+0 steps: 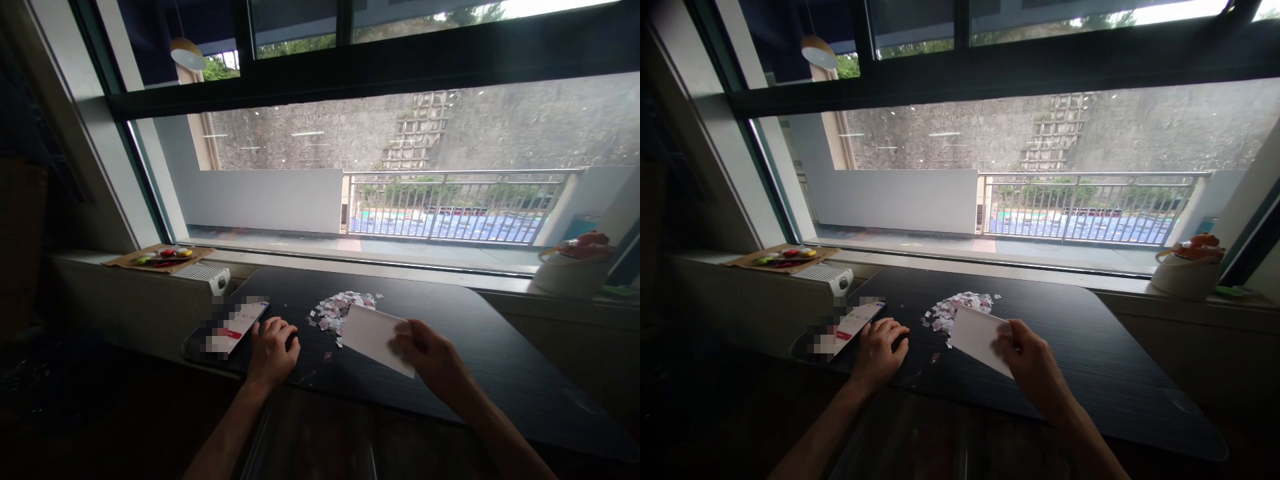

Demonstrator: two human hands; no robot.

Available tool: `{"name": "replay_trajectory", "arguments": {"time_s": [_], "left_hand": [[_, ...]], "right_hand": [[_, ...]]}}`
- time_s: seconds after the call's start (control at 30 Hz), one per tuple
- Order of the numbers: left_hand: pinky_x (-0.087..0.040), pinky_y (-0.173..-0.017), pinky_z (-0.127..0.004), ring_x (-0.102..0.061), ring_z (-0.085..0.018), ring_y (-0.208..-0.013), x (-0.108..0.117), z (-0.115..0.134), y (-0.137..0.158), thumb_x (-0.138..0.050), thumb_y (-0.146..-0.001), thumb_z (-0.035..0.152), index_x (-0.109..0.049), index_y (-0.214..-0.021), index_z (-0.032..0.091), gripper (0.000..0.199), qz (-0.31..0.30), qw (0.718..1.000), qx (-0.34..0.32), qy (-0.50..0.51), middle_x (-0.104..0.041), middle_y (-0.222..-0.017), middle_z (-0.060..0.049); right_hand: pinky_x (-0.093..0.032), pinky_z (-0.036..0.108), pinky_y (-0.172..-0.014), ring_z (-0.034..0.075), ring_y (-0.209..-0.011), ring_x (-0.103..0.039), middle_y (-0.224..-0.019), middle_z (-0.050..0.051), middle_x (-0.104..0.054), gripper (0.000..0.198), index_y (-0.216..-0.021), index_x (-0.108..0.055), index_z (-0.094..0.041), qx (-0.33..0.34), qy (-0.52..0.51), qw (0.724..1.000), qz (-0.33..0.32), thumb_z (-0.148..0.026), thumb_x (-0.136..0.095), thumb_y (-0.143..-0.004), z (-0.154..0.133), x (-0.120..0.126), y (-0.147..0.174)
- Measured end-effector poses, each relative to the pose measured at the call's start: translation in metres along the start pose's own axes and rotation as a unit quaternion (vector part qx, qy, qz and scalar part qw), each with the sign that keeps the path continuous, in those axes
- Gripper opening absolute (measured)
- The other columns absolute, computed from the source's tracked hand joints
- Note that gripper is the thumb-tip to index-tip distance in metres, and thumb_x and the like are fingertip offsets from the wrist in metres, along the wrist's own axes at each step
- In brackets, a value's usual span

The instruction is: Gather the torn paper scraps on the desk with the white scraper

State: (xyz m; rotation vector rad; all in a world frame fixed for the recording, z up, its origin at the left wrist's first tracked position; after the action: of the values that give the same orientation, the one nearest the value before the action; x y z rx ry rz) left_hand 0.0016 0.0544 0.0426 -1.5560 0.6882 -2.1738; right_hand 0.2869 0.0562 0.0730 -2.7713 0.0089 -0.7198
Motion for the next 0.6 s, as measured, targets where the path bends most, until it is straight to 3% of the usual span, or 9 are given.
{"name": "replay_trajectory", "arguments": {"time_s": [0.2,0.33,0.6], "left_hand": [[-0.027,-0.099,-0.050,-0.051,-0.025,-0.107,-0.002,0.000,0.001,-0.050,-0.076,0.022,-0.065,-0.086,0.023,0.018,0.003,1.000,-0.004,0.001,-0.065,-0.094,-0.004],[-0.027,-0.099,-0.049,-0.050,-0.026,-0.108,-0.001,0.000,0.001,-0.050,-0.076,0.022,-0.064,-0.086,0.023,0.018,0.003,1.000,-0.003,-0.001,-0.065,-0.095,-0.005],[-0.028,-0.099,-0.050,-0.051,-0.026,-0.108,0.001,0.002,0.000,-0.051,-0.076,0.021,-0.065,-0.086,0.021,0.018,-0.001,1.000,0.002,0.001,-0.065,-0.094,-0.005]], "right_hand": [[-0.045,0.028,-0.055,0.018,-0.065,-0.060,-0.068,0.002,-0.064,0.018,-0.076,-0.056,-0.017,-0.028,-0.101,0.994,-0.038,-0.035,-0.057,-0.071,0.018,-0.033,-0.013],[-0.047,0.030,-0.060,0.020,-0.069,-0.061,-0.071,0.002,-0.066,0.023,-0.075,-0.058,-0.016,-0.081,-0.154,0.979,-0.107,-0.036,-0.063,-0.064,0.022,-0.049,-0.017],[-0.049,0.031,-0.065,0.023,-0.077,-0.064,-0.079,0.005,-0.070,0.026,-0.083,-0.062,-0.014,-0.119,-0.186,0.958,-0.184,-0.035,-0.065,-0.067,0.022,-0.049,0.002]]}}
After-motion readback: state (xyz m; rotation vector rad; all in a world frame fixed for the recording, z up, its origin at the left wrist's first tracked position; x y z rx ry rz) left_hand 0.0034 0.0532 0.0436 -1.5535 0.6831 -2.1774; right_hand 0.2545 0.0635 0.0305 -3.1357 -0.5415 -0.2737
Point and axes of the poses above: each hand's wrist, its own y-axis away from the middle knuckle, its own x-axis out of the back of the hand, z = x × y, the point moved 6 cm from there along -y, towards the middle knuckle
